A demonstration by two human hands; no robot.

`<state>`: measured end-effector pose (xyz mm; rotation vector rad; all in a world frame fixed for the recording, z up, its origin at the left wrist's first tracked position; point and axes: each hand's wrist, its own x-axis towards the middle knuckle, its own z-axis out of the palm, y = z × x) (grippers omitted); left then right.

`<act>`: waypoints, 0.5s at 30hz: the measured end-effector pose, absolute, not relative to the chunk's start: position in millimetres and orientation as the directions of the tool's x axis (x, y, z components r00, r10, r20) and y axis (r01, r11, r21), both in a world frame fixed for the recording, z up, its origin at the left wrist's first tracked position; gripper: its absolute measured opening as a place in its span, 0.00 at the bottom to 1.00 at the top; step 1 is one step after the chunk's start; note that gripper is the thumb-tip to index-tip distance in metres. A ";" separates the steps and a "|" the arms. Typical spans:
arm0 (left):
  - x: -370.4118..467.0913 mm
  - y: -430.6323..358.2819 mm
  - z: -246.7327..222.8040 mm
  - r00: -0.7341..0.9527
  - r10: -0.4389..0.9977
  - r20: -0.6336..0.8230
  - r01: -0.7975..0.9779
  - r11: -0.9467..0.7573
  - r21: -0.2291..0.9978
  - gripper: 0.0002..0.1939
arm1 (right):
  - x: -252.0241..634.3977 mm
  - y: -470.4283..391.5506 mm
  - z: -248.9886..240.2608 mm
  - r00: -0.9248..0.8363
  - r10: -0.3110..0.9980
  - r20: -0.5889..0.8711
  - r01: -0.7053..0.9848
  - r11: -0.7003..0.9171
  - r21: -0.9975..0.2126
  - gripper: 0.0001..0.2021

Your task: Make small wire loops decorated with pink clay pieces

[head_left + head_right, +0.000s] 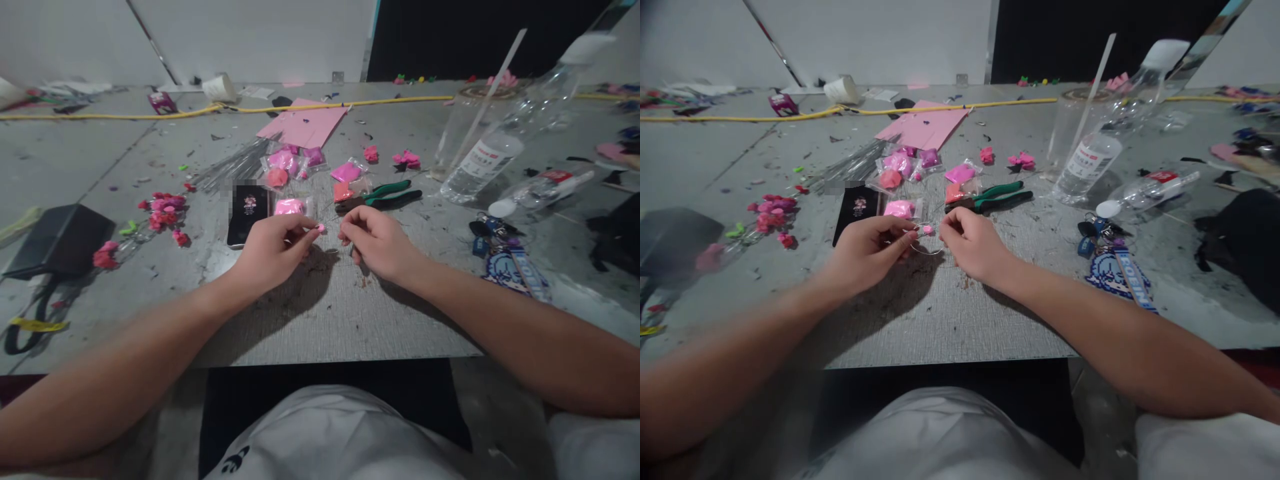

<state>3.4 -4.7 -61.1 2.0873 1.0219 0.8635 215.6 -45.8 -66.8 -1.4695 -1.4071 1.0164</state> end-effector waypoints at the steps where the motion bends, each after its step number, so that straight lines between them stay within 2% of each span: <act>1: 3.7 -5.2 -60.2 0.471 0.849 0.240 0.383 -0.442 0.811 0.10 | 216.4 -45.5 -68.4 0.039 0.998 0.040 0.338 0.025 -0.941 0.06; 5: 5.1 -6.7 -56.8 0.438 0.886 0.150 0.343 -0.319 0.884 0.13 | 217.4 -45.1 -71.3 0.020 0.975 0.221 0.416 0.192 -0.889 0.06; 9: 5.4 -7.3 -55.8 0.397 0.896 0.199 0.378 -0.357 0.854 0.12 | 217.0 -45.9 -71.6 0.015 0.933 0.360 0.474 0.310 -0.824 0.04; 15: 5.0 -7.8 -55.2 0.415 0.874 0.254 0.435 -0.435 0.788 0.12 | 215.6 -48.4 -71.7 0.038 0.953 0.302 0.450 0.254 -0.856 0.04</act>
